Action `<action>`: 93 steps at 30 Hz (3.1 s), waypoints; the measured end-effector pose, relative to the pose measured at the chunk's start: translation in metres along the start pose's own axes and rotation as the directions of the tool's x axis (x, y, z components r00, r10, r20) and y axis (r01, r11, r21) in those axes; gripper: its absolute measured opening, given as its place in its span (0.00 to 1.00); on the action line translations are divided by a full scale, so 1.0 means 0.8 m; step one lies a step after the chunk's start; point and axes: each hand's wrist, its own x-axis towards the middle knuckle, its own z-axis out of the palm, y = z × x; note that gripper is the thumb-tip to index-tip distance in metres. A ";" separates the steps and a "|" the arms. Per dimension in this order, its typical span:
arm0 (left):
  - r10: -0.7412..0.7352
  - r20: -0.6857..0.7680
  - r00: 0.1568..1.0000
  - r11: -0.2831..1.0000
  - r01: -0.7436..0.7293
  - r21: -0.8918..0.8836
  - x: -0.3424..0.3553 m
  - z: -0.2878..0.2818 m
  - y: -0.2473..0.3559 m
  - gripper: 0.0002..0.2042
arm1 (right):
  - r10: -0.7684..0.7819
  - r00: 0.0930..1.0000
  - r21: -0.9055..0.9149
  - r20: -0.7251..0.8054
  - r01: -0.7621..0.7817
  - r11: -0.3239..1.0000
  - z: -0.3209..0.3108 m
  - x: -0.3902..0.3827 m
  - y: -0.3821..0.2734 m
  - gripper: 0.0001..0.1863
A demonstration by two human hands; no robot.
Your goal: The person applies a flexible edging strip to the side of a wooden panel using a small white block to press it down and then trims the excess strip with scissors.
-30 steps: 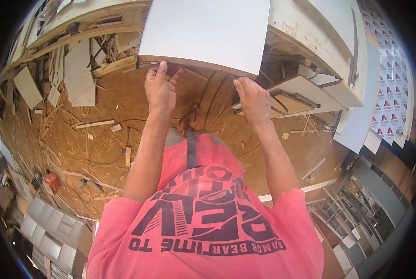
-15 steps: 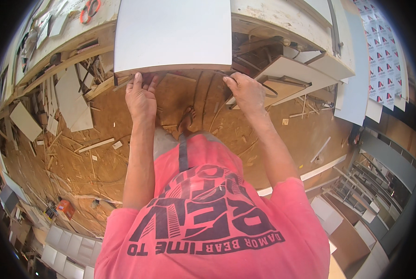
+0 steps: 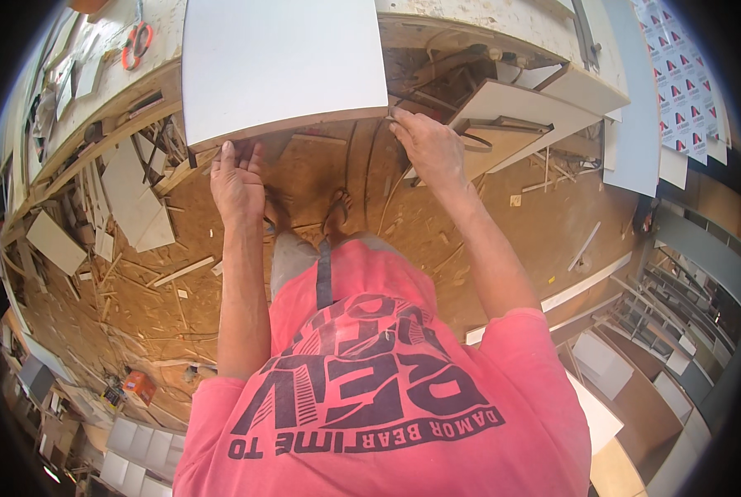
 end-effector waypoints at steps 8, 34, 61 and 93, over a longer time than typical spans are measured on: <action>-0.002 -0.014 1.000 1.000 0.002 -0.004 0.000 0.000 0.001 0.07 | -0.079 0.995 -0.002 -0.054 0.079 0.997 0.004 -0.001 0.003 0.10; -0.102 0.892 0.440 0.128 -0.883 0.451 -0.069 0.121 -0.015 0.16 | -0.135 0.991 0.038 -0.013 0.135 0.990 0.002 0.011 0.022 0.10; -0.120 0.986 0.118 0.097 -0.987 0.130 -0.049 0.163 -0.022 0.30 | 0.385 0.922 0.822 0.045 -0.253 0.510 -0.143 -0.018 -0.074 0.21; 0.391 0.359 0.847 0.473 -0.520 0.712 0.421 -0.089 0.676 0.13 | -0.212 0.974 0.135 0.076 0.201 0.970 0.192 0.371 -0.552 0.35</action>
